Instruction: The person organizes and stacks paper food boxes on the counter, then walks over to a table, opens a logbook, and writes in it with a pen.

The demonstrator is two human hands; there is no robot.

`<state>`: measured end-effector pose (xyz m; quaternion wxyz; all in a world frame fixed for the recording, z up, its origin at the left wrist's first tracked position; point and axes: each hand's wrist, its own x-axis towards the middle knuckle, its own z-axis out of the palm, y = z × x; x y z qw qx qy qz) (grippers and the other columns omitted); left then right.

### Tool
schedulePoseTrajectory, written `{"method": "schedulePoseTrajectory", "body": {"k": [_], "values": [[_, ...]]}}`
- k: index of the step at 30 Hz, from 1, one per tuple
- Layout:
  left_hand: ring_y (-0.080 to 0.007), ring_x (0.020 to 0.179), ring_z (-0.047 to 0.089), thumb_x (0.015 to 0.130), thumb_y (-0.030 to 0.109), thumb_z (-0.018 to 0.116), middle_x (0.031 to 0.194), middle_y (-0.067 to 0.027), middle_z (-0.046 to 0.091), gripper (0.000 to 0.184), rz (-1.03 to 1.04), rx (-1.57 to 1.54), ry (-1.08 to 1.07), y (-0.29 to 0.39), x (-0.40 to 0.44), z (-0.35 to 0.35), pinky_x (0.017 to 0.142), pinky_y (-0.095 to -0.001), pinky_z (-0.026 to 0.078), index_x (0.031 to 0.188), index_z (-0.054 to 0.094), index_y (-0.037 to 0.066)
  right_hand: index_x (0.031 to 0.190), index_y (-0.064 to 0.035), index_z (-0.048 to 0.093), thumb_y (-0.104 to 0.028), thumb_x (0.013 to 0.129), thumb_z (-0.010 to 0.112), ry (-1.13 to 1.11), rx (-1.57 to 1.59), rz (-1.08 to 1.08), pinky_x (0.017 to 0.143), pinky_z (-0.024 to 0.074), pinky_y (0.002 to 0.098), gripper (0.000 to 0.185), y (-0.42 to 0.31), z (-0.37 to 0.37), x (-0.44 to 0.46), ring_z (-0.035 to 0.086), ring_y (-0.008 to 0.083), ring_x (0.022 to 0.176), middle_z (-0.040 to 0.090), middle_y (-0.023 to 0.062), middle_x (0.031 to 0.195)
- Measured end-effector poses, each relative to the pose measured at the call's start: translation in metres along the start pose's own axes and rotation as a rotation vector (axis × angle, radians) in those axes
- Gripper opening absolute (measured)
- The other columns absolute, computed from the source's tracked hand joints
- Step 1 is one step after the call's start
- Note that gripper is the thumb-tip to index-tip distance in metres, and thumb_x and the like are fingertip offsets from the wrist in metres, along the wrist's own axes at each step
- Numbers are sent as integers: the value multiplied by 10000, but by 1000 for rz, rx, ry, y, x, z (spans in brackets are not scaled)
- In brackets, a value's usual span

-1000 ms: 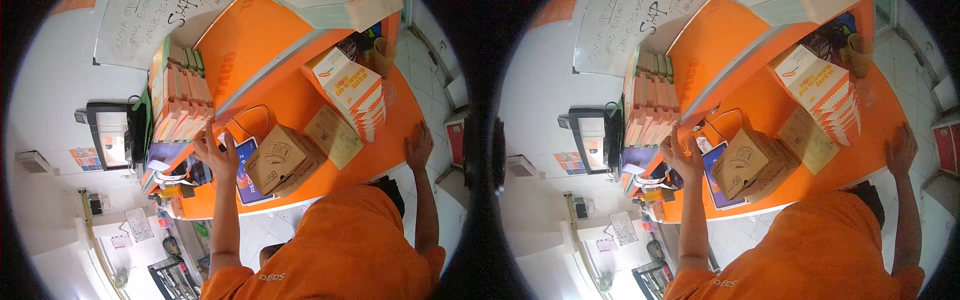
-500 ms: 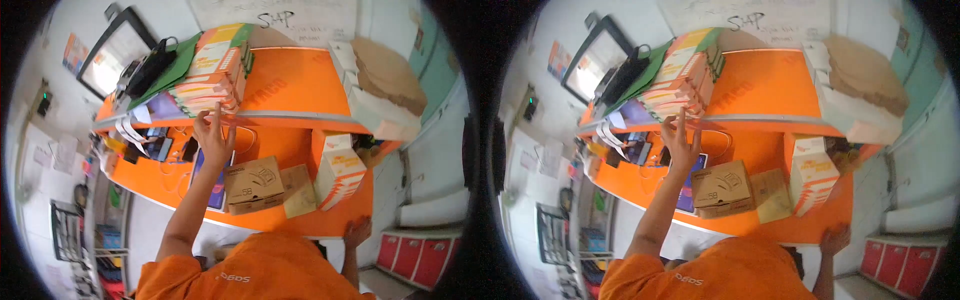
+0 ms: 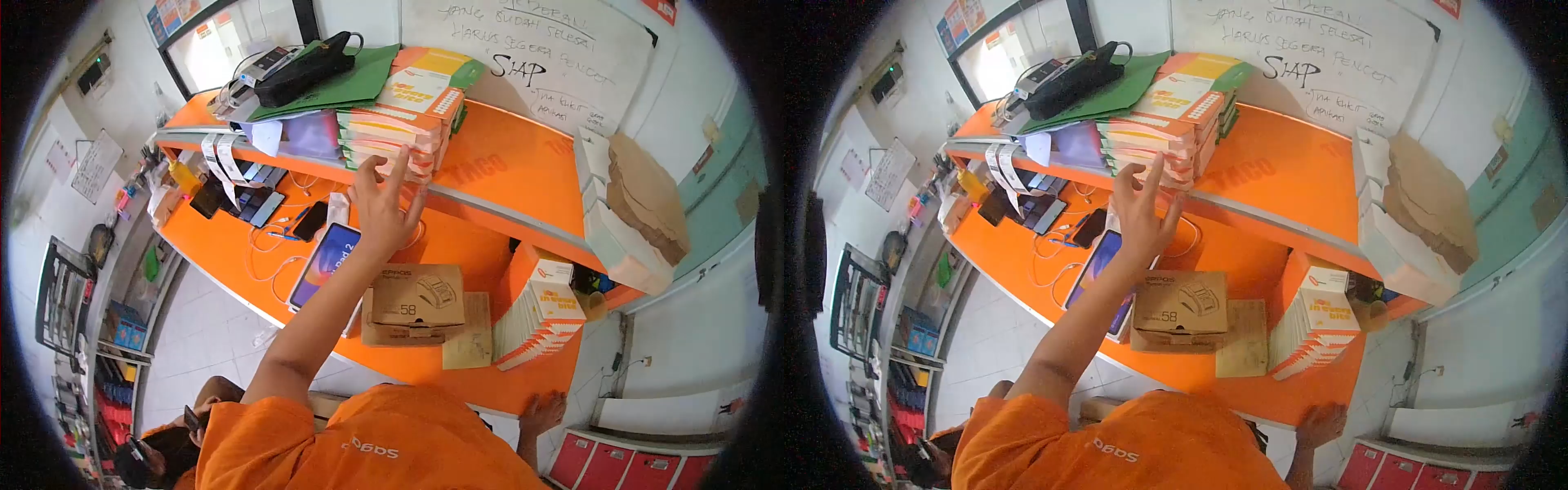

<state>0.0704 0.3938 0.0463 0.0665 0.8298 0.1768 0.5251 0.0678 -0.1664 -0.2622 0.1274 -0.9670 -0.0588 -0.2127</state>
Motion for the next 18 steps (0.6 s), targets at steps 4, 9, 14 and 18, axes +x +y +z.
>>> {"method": "schedulePoseTrajectory", "body": {"k": [4,9,14,18], "values": [[-301,1007,496,834,271,780,1263,-175,477,691,-53,-3,4,7,6,3,876,-456,352,1476,535,199,1353,-40,539,-574,952,570,35,-1,-15,1092,309,554,668,5,5,1,447,402,1350,507,210,1444],[-307,1031,486,834,279,783,1267,-176,474,692,-105,21,-8,14,5,-1,869,-453,344,1476,535,210,1357,-56,545,-568,951,583,90,-46,-20,1091,320,549,654,6,13,-2,451,391,1346,508,197,1439],[-337,1115,474,829,300,794,1282,-190,463,711,-103,34,-9,14,4,-3,897,-464,340,1484,526,228,1378,-38,522,-595,960,556,-12,-39,49,1097,313,574,697,0,6,0,445,409,1343,477,232,1458],[-367,1188,458,845,312,765,1311,-207,459,691,-138,2,-143,22,5,-33,902,-517,356,1475,514,176,1378,-34,513,-612,947,561,-72,-64,31,1096,301,601,723,7,9,0,425,431,1353,457,251,1468]]}}
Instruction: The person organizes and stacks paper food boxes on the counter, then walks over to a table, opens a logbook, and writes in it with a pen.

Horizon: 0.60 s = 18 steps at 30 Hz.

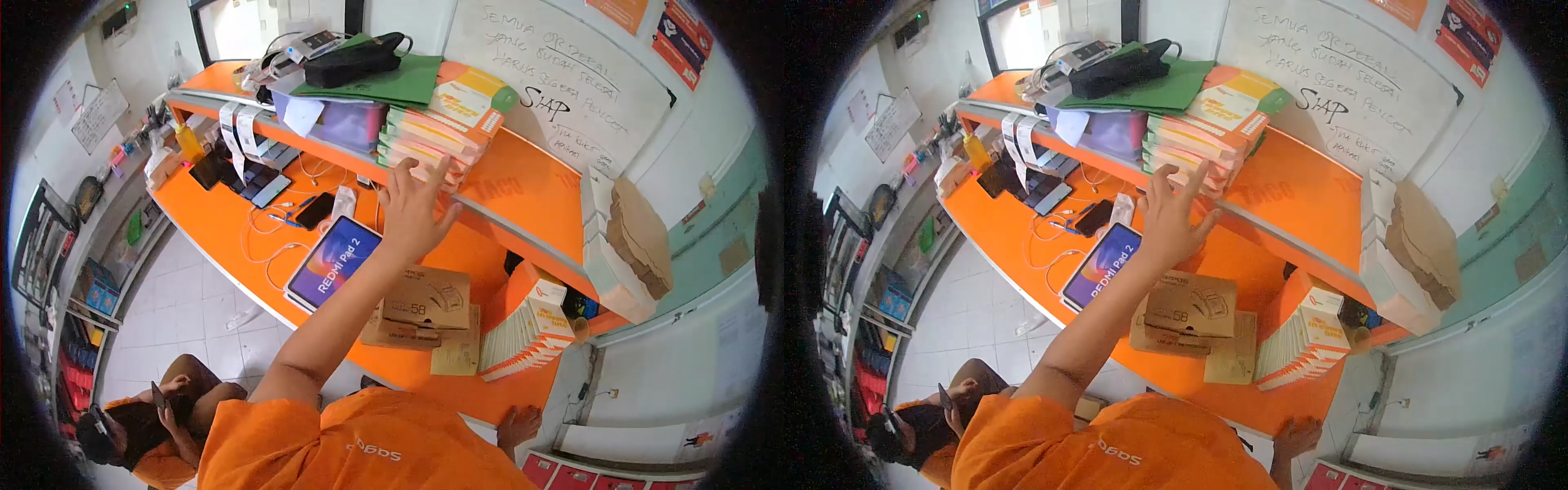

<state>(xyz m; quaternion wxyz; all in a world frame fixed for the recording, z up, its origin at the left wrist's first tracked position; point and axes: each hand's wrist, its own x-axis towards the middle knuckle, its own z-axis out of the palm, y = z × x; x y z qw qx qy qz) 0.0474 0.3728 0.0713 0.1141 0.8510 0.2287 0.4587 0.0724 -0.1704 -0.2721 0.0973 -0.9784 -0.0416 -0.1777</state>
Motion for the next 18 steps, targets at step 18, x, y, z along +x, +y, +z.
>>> {"method": "schedulePoseTrajectory", "body": {"k": [18], "values": [[-359,1063,631,877,191,773,1131,-203,632,416,-396,-483,-446,95,-299,-96,926,-425,503,1203,604,-6,1606,-88,219,-645,896,589,-753,43,-399,1076,102,803,975,9,-33,34,27,650,1451,-20,349,1634]]}}
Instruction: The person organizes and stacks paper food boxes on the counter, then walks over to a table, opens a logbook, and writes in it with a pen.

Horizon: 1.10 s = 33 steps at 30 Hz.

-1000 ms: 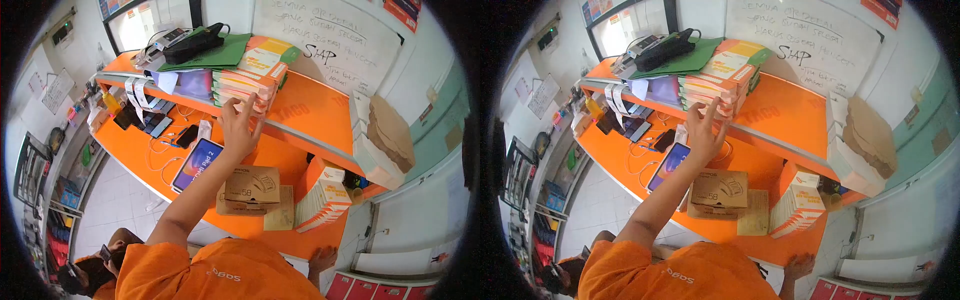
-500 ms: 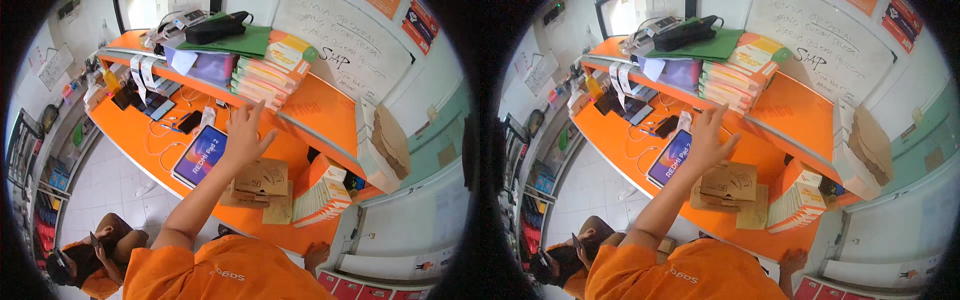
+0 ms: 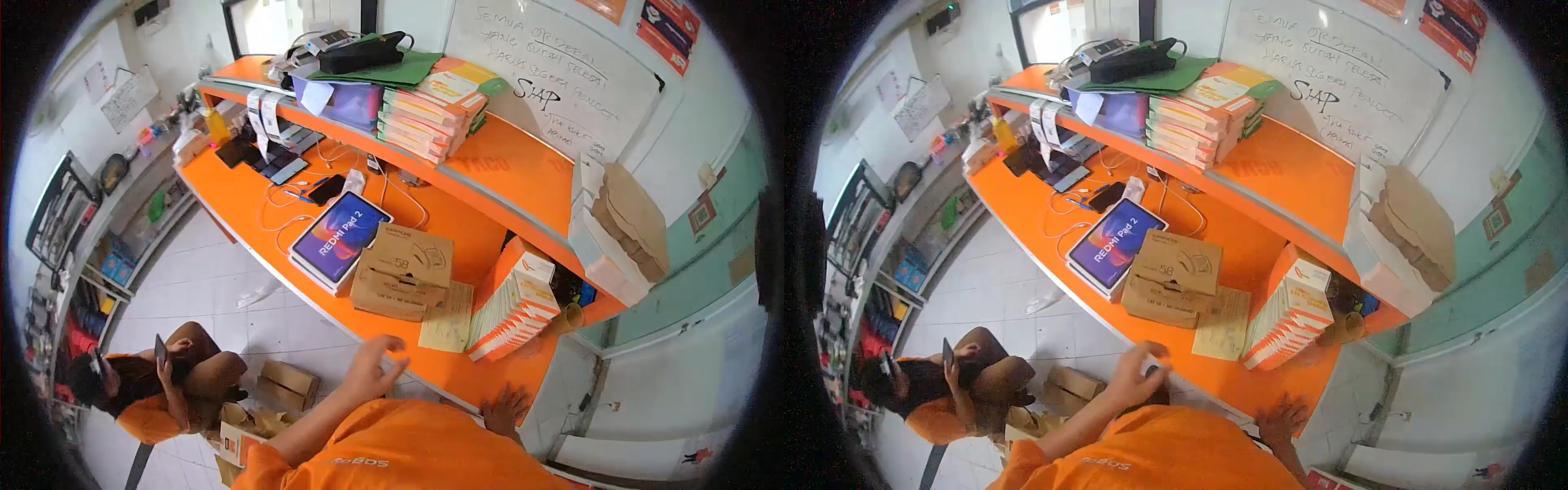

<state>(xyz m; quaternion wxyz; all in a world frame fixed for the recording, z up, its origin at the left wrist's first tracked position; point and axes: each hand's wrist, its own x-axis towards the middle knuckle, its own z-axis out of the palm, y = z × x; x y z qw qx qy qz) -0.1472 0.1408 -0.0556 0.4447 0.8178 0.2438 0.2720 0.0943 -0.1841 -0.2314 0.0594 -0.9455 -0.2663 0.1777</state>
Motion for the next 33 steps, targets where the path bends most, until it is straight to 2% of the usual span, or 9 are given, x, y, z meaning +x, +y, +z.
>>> {"method": "schedulePoseTrajectory", "body": {"k": [4,9,12,15,18,21,25,29,33], "values": [[-336,1043,662,894,149,752,1106,-171,689,341,181,164,-313,56,-22,29,910,-430,521,1196,645,32,1626,-111,154,-675,887,574,-55,-42,-150,1092,51,797,1020,12,-9,15,-35,648,1453,-77,336,1640],[-315,1018,679,904,170,755,1099,-150,708,310,-113,68,-329,89,-108,64,878,-414,544,1166,676,25,1605,-103,229,-643,882,612,-24,22,-208,1116,-8,775,980,11,-25,1,-102,604,1475,-49,315,1644],[-307,965,703,922,189,737,1072,-160,724,241,-189,145,-300,89,-158,68,844,-395,560,1096,708,25,1546,-75,365,-528,889,679,113,52,-329,1141,22,752,858,30,-20,-4,-50,581,1492,61,306,1635],[-252,915,714,928,159,731,1013,-125,747,189,-272,95,-151,117,-181,71,825,-361,555,1065,719,29,1420,-36,518,-354,873,744,264,71,-513,1177,168,673,672,63,-12,-8,161,537,1486,271,294,1575],[-191,895,705,920,122,739,1002,-92,758,156,-172,-6,-96,108,-197,89,813,-330,539,1052,723,39,1292,-9,594,-225,842,767,240,360,-448,1149,318,581,529,90,-22,-44,366,485,1401,441,270,1476],[-190,910,704,916,111,739,1005,-86,758,155,-48,-30,-227,136,-207,97,815,-332,534,1049,721,34,1210,26,613,-214,861,772,449,300,-373,1091,412,522,452,119,-21,-120,468,459,1335,520,264,1405],[-176,929,698,918,78,729,995,-90,749,163,37,-56,-417,128,-234,108,809,-322,544,1064,701,11,1193,-3,628,-325,909,719,35,540,-14,1033,467,472,439,166,17,-239,582,388,1216,635,215,1269],[-171,915,683,922,33,708,942,-86,716,172,-96,-307,-579,94,-277,141,785,-303,551,1081,661,-12,1271,-43,617,-451,939,652,-133,460,14,1004,486,497,527,217,103,-378,607,411,1180,659,236,1227],[-176,889,672,938,17,681,959,-89,690,133,-123,-230,-716,87,-314,186,780,-311,553,1062,640,-6,1287,-60,609,-440,926,668,-265,574,313,976,501,509,527,220,67,-525,614,400,1179,668,222,1219]]}}
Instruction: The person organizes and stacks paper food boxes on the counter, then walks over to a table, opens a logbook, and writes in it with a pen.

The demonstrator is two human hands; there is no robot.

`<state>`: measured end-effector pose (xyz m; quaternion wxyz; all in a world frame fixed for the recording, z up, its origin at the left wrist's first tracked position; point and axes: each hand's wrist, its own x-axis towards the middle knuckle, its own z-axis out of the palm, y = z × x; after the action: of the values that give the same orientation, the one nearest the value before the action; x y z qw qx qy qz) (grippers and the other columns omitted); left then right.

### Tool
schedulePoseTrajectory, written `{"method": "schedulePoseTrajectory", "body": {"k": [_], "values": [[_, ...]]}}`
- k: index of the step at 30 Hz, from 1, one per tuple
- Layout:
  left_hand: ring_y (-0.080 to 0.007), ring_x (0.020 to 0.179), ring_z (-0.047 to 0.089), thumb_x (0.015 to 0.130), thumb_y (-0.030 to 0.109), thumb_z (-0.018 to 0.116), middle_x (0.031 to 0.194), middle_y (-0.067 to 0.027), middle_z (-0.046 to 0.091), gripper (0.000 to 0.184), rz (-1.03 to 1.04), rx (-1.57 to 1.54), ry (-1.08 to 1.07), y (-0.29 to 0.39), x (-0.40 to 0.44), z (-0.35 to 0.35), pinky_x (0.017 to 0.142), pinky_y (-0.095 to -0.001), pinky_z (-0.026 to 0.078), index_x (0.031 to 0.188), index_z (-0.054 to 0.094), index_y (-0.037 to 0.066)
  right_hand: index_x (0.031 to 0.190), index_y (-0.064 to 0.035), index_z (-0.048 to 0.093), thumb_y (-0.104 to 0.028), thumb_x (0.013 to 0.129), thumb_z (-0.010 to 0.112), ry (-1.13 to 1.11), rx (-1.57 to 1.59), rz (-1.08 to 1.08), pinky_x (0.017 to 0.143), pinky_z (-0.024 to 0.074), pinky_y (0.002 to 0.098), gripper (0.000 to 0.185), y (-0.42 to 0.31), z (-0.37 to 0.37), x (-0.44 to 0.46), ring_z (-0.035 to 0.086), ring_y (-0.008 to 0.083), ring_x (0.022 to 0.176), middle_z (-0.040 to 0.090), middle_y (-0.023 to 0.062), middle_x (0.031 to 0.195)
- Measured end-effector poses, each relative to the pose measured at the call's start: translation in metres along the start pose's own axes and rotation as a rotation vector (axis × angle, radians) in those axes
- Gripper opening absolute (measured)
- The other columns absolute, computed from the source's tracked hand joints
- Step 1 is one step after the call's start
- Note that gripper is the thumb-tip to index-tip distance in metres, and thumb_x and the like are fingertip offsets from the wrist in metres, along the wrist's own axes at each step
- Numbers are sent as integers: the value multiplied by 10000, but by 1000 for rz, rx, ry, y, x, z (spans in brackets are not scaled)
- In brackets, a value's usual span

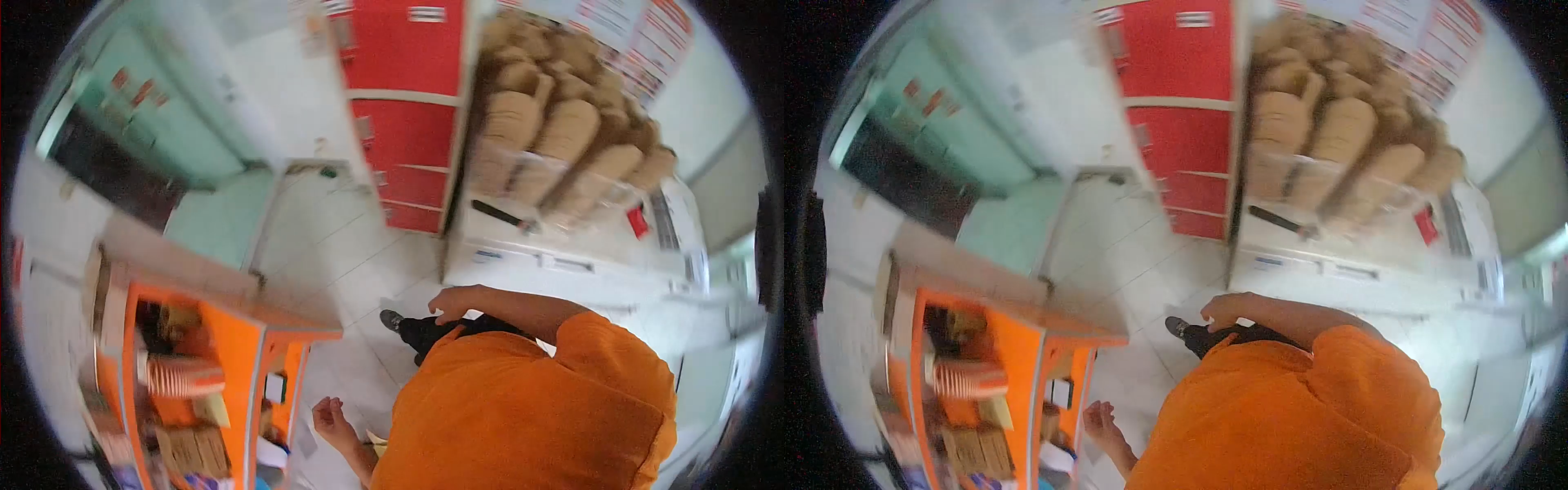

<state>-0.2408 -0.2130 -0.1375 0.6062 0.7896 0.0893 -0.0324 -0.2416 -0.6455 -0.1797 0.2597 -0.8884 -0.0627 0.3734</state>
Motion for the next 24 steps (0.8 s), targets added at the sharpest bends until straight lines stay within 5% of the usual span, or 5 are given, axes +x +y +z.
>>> {"method": "schedulePoseTrajectory", "body": {"k": [6,11,13,21,24], "values": [[-166,924,662,969,14,630,1002,-90,684,154,191,3,-597,53,-15,89,827,-321,547,1122,628,-8,1263,-68,606,-411,928,667,477,230,165,961,505,505,483,78,53,-80,633,409,1140,684,211,1191],[-153,934,641,975,35,638,1018,-78,675,175,225,263,-705,101,-29,158,841,-307,529,1143,627,-13,1212,-68,625,-372,948,646,610,475,36,962,504,490,403,101,79,-181,655,392,1110,707,191,1161],[-150,924,632,974,77,660,1011,-81,676,203,353,345,-654,79,-21,186,825,-298,519,1154,628,-9,1181,-63,637,-364,950,641,804,533,209,936,517,486,380,130,95,-220,673,385,1056,724,179,1094],[-168,931,646,935,89,696,1018,-93,690,267,226,316,-976,76,-135,386,825,-310,544,1176,623,0,1013,-13,665,-146,921,681,1733,691,630,655,548,363,163,303,175,-433,692,243,701,723,121,861],[-166,947,651,934,90,694,1054,-90,702,283,303,397,-1134,80,-218,472,849,-314,537,1197,621,15,976,-23,655,-76,882,690,1890,704,836,665,553,387,114,362,205,-520,704,290,725,718,144,872]]}}
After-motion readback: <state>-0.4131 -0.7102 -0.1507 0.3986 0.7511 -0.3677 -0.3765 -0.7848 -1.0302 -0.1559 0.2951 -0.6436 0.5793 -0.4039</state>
